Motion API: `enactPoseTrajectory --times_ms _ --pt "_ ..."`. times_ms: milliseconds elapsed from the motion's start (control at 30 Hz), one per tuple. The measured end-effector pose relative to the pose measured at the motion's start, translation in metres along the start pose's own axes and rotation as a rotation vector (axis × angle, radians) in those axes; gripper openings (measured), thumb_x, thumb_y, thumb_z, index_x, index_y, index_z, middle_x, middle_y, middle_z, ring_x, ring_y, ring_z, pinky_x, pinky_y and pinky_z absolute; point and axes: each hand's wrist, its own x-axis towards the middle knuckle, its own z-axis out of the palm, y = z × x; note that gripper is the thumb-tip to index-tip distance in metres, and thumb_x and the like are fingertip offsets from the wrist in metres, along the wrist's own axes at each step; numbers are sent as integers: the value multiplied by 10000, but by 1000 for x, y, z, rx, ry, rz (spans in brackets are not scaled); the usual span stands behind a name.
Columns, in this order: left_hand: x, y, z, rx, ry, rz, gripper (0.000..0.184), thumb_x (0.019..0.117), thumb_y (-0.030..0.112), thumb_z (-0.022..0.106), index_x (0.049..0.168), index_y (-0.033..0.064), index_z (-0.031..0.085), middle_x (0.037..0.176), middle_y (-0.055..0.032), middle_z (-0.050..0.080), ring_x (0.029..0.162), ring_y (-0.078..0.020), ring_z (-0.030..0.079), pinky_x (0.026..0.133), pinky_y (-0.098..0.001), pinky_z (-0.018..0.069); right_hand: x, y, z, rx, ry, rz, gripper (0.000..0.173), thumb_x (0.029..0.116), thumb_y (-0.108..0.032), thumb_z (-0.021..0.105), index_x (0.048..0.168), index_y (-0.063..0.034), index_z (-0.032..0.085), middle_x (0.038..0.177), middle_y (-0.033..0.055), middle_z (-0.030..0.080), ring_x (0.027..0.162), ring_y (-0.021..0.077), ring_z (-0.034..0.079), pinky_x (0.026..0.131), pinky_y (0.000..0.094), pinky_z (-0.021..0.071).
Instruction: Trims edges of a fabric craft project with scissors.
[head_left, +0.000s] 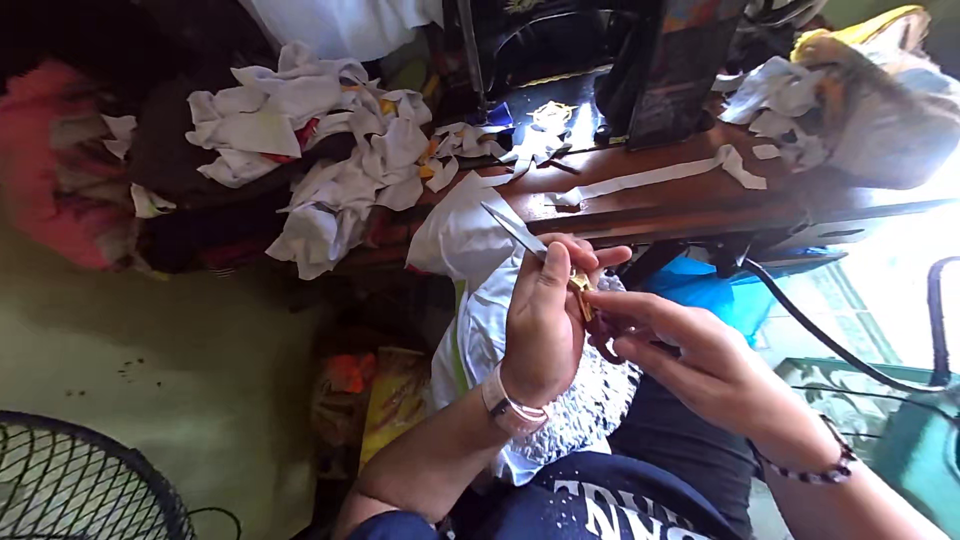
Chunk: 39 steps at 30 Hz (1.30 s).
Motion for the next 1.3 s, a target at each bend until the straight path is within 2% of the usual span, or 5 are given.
enactPoseTrajectory --times_ms 233,500,667,1033,1300 --pt "43 45 -11 814 -501 -122 568 1113 393 298 1533 26 405 1373 -114 623 1222 -149 608 1047 -340 493 10 1 0 -71 246 43 468 974 -107 625 1427 -178 534 958 -23 711 733 50 675 646 222 600" --pt "115 42 -59 2011 -260 88 714 998 503 593 1488 -7 498 1481 -245 534 1441 -427 430 1201 -634 263 45 15 -38 -692 311 192 504 950 -123 662 1441 -149 549 951 72 734 744 202 700 660 440 588" --pt "122 23 -45 2017 -334 -18 745 1007 522 574 1520 -5 456 1452 -229 568 1411 -385 486 1222 -676 156 73 25 -48 -866 280 210 326 920 -57 678 1246 -65 682 993 194 725 854 414 704 683 640 529" --pt "153 54 -69 1817 -459 141 377 993 103 570 1361 61 641 1329 -177 640 1251 -333 607 1054 -540 483 115 31 -47 -983 234 306 137 927 -99 661 1017 -46 751 986 205 721 936 445 693 706 665 506" --pt "154 86 -106 2018 -556 64 349 1007 11 524 1305 90 688 1361 -185 633 1292 -383 583 1069 -579 456 135 30 -41 -1080 170 401 161 942 -96 631 1012 -74 775 1011 201 730 965 439 695 704 658 501"
